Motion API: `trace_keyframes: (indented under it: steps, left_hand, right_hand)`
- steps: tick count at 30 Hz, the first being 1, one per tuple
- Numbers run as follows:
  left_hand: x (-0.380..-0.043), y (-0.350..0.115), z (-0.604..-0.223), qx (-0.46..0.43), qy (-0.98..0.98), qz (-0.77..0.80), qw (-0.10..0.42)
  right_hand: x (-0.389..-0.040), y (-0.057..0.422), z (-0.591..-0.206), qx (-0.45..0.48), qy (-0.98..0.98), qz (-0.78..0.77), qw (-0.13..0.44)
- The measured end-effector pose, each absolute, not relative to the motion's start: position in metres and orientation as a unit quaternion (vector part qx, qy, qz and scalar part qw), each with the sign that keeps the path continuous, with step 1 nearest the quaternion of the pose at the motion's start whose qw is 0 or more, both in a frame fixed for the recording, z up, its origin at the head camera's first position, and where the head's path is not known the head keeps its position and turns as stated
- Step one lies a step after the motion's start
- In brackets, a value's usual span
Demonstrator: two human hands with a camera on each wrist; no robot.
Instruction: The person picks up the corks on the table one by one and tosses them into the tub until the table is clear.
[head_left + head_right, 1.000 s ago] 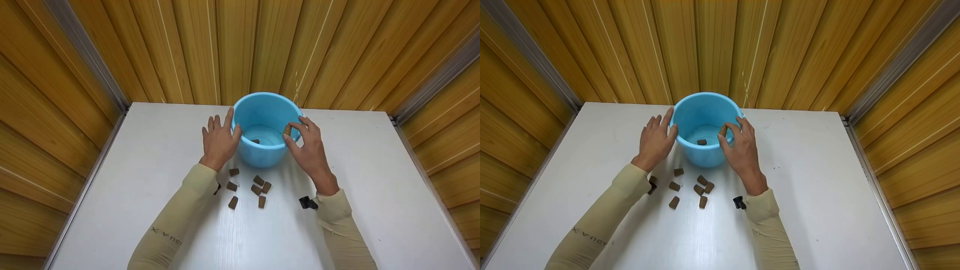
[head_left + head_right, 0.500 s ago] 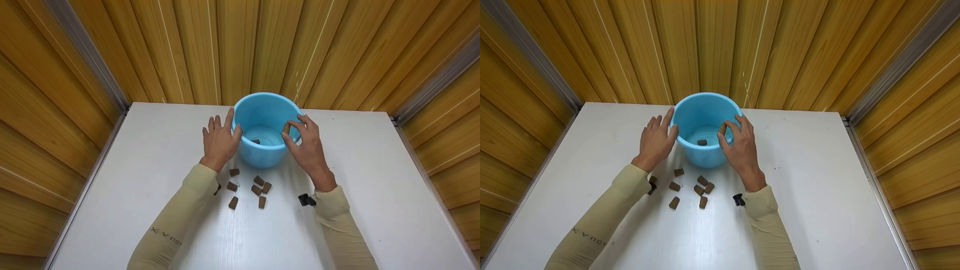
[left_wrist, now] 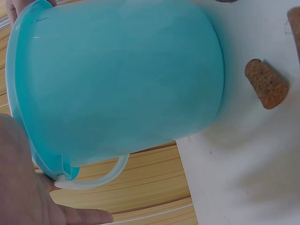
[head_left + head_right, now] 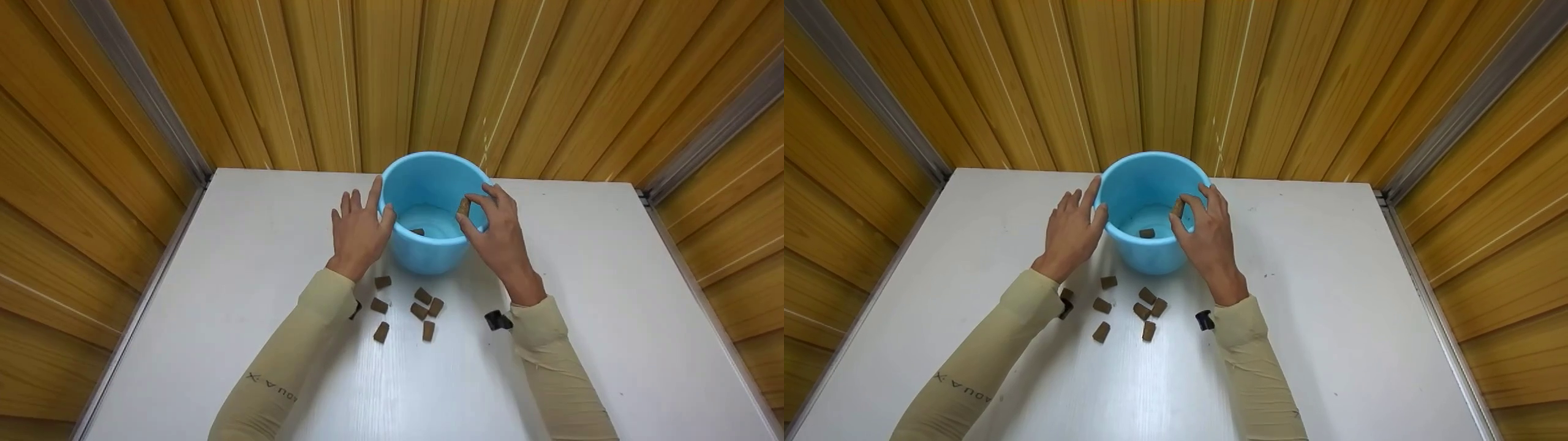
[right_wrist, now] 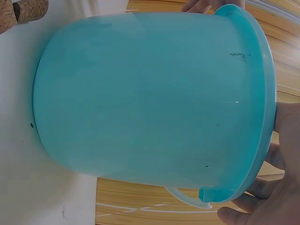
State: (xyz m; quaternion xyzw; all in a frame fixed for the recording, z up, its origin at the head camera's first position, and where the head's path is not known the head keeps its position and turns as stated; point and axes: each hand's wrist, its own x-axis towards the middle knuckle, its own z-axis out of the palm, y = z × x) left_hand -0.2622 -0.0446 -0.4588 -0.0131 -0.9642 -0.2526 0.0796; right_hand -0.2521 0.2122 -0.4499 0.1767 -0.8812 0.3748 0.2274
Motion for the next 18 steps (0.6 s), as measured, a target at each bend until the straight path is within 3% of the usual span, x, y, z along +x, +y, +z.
trace_keyframes:
  steps: [18]
  left_hand:
    - [-0.2636,-0.0442,-0.4587,-0.006,-0.963,-0.261,0.069]
  right_hand:
    - [-0.2532,0.2133,-0.4508,0.159,-0.885,0.381,0.216]
